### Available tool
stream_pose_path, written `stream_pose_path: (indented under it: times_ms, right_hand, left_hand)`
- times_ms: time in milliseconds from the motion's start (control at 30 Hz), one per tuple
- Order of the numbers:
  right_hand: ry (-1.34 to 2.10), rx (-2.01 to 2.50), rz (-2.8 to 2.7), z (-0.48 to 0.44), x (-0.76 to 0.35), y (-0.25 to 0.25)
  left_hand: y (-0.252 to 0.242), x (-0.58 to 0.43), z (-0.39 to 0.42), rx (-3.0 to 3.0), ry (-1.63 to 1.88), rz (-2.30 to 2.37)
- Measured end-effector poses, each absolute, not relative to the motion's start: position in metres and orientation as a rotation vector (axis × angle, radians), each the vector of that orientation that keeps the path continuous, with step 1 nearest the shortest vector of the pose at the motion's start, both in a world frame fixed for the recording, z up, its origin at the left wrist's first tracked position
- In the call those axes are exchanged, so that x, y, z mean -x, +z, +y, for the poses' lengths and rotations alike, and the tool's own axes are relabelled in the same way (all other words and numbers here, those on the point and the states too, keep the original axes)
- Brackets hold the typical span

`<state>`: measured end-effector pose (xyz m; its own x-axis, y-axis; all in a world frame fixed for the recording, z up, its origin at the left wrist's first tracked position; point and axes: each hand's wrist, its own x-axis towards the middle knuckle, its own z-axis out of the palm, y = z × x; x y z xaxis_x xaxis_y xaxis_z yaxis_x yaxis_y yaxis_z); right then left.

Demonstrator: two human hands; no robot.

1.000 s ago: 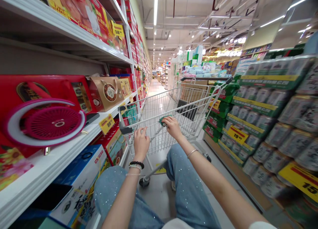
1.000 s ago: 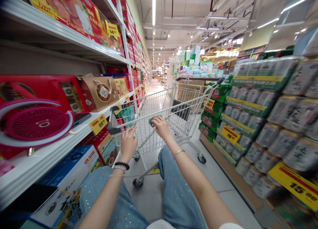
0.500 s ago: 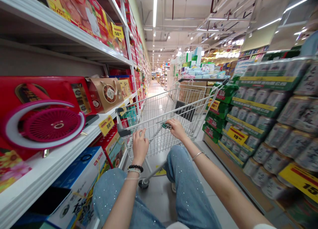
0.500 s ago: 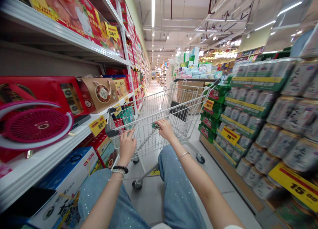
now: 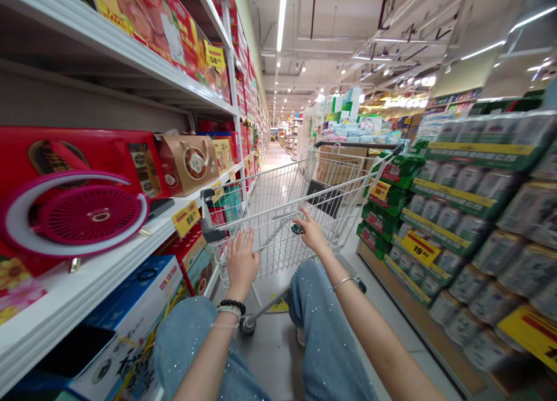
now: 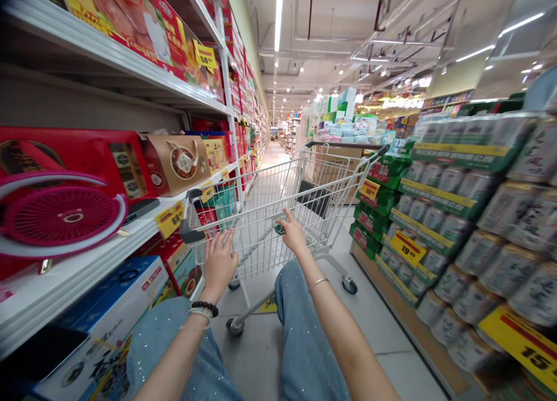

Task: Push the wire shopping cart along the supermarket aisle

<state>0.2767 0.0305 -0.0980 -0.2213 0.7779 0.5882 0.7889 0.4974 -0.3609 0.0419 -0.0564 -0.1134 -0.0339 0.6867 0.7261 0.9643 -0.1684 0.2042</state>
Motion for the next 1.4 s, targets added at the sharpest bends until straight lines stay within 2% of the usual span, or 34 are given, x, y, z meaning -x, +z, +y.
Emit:
stream_pose_path:
  times_ms: [367, 667, 1400]
  right_hand:
    - [0.104, 1.341, -1.89, 0.028, -0.265, -0.084]
    - [0.189, 1.427, -1.873, 0.022, -0.254, -0.08]
    - [0.113, 1.336, -1.898, 0.01, -0.226, -0.086]
  left_hand:
    - [-0.11, -0.028, -0.05, 1.999, -0.944, -1.708]
    - [-0.11, -0.018, -0.03, 1.948, -1.033, -1.725]
    - [-0.111, 0.034, -0.016, 1.953, -1.101, -1.69]
